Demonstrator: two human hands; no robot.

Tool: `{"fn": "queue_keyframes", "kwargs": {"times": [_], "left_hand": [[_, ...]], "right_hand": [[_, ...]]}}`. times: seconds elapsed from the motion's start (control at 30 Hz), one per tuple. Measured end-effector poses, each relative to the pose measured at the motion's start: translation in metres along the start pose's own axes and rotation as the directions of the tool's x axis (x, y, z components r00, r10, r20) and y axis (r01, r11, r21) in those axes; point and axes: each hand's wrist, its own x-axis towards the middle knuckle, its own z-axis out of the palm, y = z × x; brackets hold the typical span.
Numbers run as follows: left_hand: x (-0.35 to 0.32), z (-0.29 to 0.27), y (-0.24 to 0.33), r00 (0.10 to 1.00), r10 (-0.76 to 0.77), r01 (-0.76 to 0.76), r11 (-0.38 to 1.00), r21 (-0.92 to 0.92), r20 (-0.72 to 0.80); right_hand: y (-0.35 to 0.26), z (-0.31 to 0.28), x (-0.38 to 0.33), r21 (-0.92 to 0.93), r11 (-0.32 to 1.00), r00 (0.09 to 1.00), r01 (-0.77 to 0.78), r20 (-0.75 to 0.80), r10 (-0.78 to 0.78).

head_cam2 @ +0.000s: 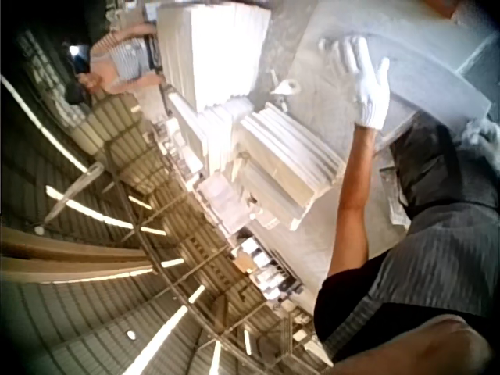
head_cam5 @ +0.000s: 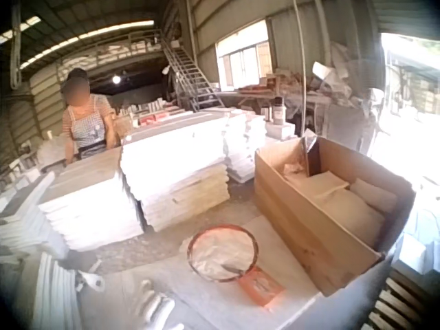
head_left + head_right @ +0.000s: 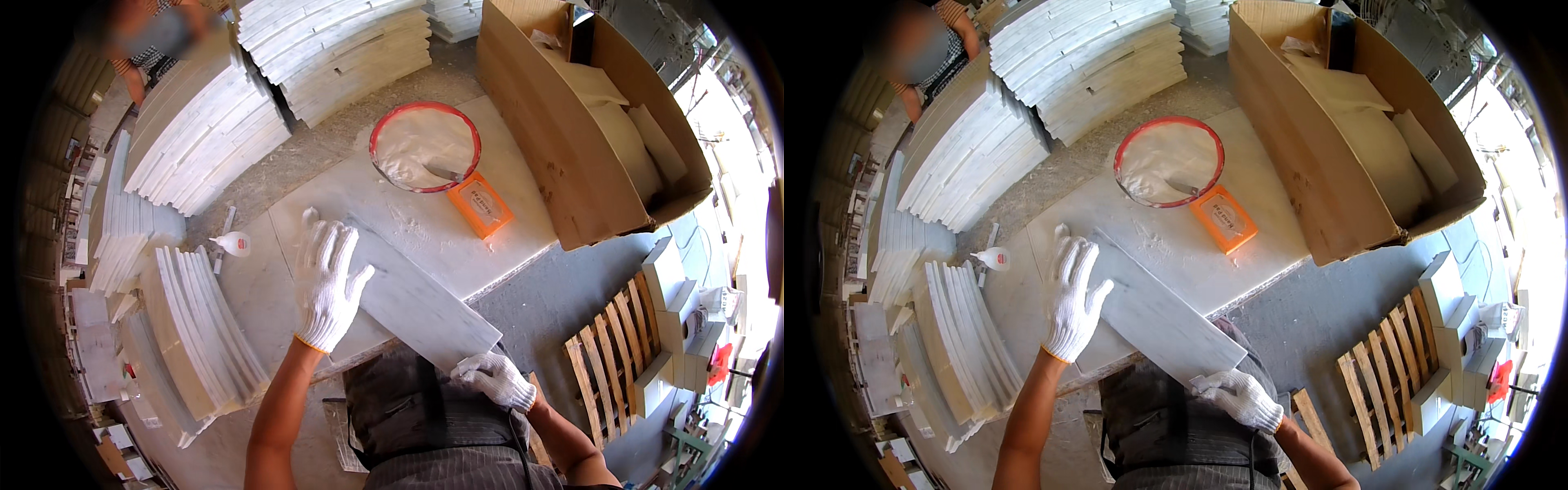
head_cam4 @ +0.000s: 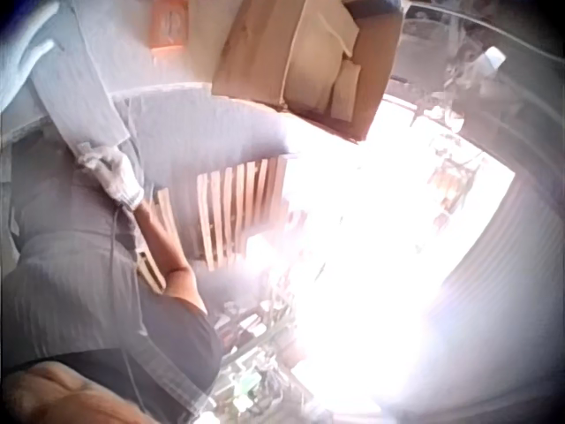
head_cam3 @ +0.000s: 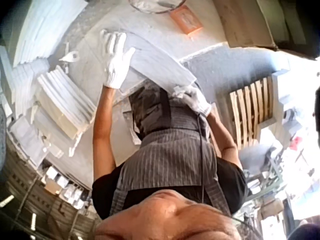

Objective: The person applies adhesive to rectangular white panels using a putty knife and a small bottle, then wipes the surface with a cloth. The person handles each panel one at a time, spreading the adhesive and cleaning the surface before placing the panel aside.

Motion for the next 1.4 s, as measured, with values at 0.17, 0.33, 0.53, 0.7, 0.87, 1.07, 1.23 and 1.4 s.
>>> {"fn": "queue_keyframes", "kwargs": {"times": [0.17, 0.33, 0.53, 0.7, 0.87, 1.07, 1.23, 1.4], "left_hand": [[0.015, -0.004, 0.031, 0.96, 0.234, -0.246, 0.967, 0.063, 0.151], [0.048, -0.005, 0.072, 0.766, 0.474, -0.55, 0.833, 0.061, 0.434], [0.062, 0.003, 0.068, 0.705, 0.487, -0.522, 0.848, -0.087, 0.516], [0.071, -0.003, 0.063, 0.669, 0.324, -0.278, 0.944, -0.179, 0.669], [0.043, -0.041, 0.066, 0.8, 0.206, -0.049, 0.958, -0.281, 0.563], [-0.007, -0.077, 0.092, 0.802, -0.174, 0.463, 0.786, -0.411, 0.572], [-0.069, -0.058, 0.083, 0.761, -0.484, 0.644, 0.48, -0.596, 0.433], [-0.087, -0.054, 0.076, 0.738, -0.569, 0.597, 0.302, -0.743, 0.362]], "right_hand": [[0.015, 0.0, 0.008, -0.019, 1.0, 0.999, 0.005, -0.037, -0.005], [0.024, 0.0, 0.016, 0.022, 1.0, 0.998, 0.011, -0.055, -0.01], [0.022, -0.001, 0.016, 0.011, 0.999, 0.999, 0.036, -0.042, -0.035], [0.013, -0.002, 0.015, 0.079, 0.996, 0.992, -0.03, -0.123, 0.039], [-0.02, -0.028, 0.013, -0.093, 0.973, 0.947, 0.21, -0.227, -0.226], [-0.096, -0.061, 0.022, -0.163, 0.909, 0.898, 0.383, -0.167, -0.408], [-0.124, -0.058, 0.048, -0.022, 0.872, 0.872, 0.489, 0.02, -0.488], [-0.092, -0.062, 0.061, 0.313, 0.895, 0.936, 0.318, 0.045, -0.348]]}}
